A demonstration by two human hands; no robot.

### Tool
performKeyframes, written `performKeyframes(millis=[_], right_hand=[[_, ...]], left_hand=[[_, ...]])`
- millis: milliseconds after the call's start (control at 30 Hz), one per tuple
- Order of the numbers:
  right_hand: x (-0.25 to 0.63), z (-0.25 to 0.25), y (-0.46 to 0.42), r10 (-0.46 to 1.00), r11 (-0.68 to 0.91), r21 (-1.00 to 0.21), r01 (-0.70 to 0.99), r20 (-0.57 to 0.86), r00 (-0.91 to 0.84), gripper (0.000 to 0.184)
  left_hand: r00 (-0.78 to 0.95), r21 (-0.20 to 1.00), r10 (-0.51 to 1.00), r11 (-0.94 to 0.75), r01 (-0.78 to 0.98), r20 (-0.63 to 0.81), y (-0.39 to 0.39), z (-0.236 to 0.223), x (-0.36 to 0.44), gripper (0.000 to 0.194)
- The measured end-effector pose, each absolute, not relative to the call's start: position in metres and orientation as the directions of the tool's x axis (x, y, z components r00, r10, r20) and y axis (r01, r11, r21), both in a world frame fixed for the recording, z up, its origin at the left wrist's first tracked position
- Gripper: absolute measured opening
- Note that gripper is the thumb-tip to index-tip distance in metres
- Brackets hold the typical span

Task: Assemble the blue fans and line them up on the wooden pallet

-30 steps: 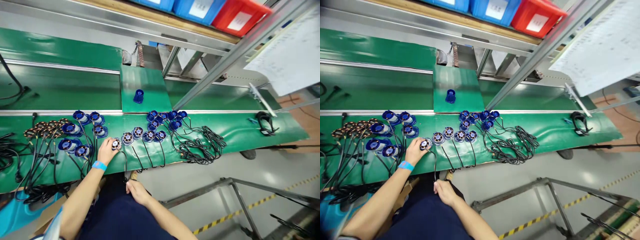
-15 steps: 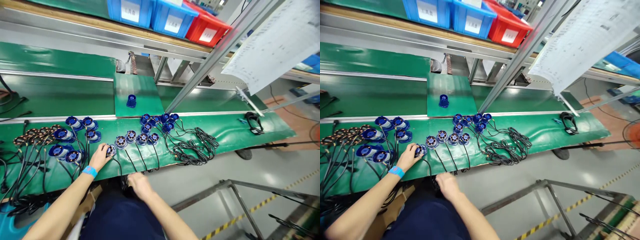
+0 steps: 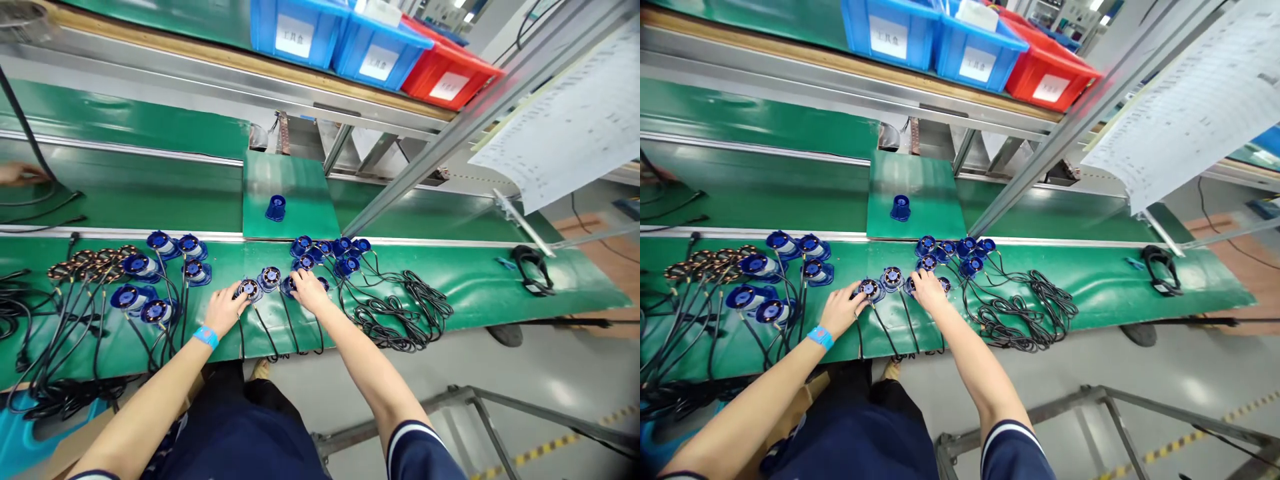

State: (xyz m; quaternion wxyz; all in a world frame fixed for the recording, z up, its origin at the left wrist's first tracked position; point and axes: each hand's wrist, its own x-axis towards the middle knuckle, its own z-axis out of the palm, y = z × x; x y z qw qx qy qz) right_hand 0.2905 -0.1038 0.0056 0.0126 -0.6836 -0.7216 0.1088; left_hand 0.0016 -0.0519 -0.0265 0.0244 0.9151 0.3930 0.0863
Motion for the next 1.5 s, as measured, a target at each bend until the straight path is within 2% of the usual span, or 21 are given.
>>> performKeyframes(millis=[67, 133, 267, 333, 433, 533, 633, 700, 833, 933, 1000, 1067, 1200, 1267, 1400, 1500], right_hand=[[0.283, 0.009, -0.105, 0.985, -0.108, -0.112, 0.988, -0.149, 0.09, 0.053], [0.283, 0.013, -0.102, 0.987, -0.123, -0.128, 0.984, -0.122, 0.108, 0.056], [0.29, 0.013, -0.082, 0.968, 0.223, -0.291, 0.93, -0.048, -0.247, 0.055], [0.286, 0.008, -0.072, 0.942, 0.278, -0.385, 0.88, -0.069, -0.328, 0.056], [0.266, -0.004, -0.071, 0.962, 0.167, -0.504, 0.847, -0.107, -0.253, 0.057], [0.243, -0.012, -0.087, 0.982, 0.069, -0.559, 0.826, -0.106, -0.154, 0.056], [0.239, -0.013, -0.109, 0.993, 0.031, -0.593, 0.805, -0.071, -0.09, 0.049], [0.252, -0.009, -0.123, 0.993, 0.059, -0.611, 0.789, -0.046, -0.11, 0.047], [0.294, 0.003, -0.144, 0.94, 0.226, -0.575, 0.786, -0.083, -0.331, 0.063], [0.308, 0.005, -0.154, 0.903, 0.272, -0.545, 0.793, -0.141, -0.406, 0.05], [0.305, 0.0, -0.159, 0.908, 0.253, -0.529, 0.81, -0.158, -0.387, 0.037], [0.298, -0.008, -0.162, 0.942, 0.175, -0.505, 0.845, -0.165, -0.293, 0.03], [0.28, -0.023, -0.149, 0.989, -0.082, -0.461, 0.884, -0.145, 0.016, 0.031], [0.275, -0.026, -0.133, 0.987, -0.14, -0.448, 0.883, -0.133, 0.089, 0.034], [0.276, -0.026, -0.105, 0.988, -0.114, -0.451, 0.885, -0.143, 0.054, 0.041], [0.293, -0.02, -0.104, 0.983, 0.019, -0.481, 0.876, -0.152, -0.105, 0.06]], left_hand=[[0.701, 0.095, 0.699, -0.715, 0.693, 0.145, -0.052, -0.024, -0.006, 0.024], [0.715, 0.092, 0.682, -0.73, 0.677, 0.155, -0.053, -0.022, -0.016, 0.022], [0.714, 0.084, 0.679, -0.732, 0.676, 0.17, -0.056, -0.02, -0.029, 0.021], [0.712, 0.084, 0.681, -0.73, 0.678, 0.171, -0.057, -0.02, -0.031, 0.021], [0.711, 0.087, 0.68, -0.731, 0.677, 0.181, -0.057, -0.021, -0.031, 0.02], [0.741, 0.088, 0.647, -0.761, 0.643, 0.182, -0.053, -0.021, -0.03, 0.02], [0.782, 0.109, 0.601, -0.799, 0.591, 0.166, -0.046, -0.022, -0.029, 0.021], [0.803, 0.116, 0.575, -0.818, 0.563, 0.154, -0.042, -0.023, -0.029, 0.02], [0.822, 0.109, 0.554, -0.832, 0.544, 0.13, -0.037, -0.025, -0.031, 0.02], [0.813, 0.138, 0.566, -0.824, 0.55, 0.138, -0.038, -0.026, -0.033, 0.021], [0.797, 0.156, 0.581, -0.813, 0.561, 0.166, -0.039, -0.028, -0.035, 0.021], [0.78, 0.147, 0.596, -0.803, 0.578, 0.191, -0.04, -0.03, -0.036, 0.022], [0.777, 0.074, 0.603, -0.796, 0.601, 0.179, -0.042, -0.033, -0.036, 0.025], [0.782, 0.056, 0.6, -0.798, 0.6, 0.167, -0.042, -0.033, -0.036, 0.025], [0.782, 0.095, 0.599, -0.8, 0.592, 0.171, -0.041, -0.029, -0.036, 0.025], [0.777, 0.111, 0.602, -0.798, 0.593, 0.184, -0.041, -0.025, -0.035, 0.026]])
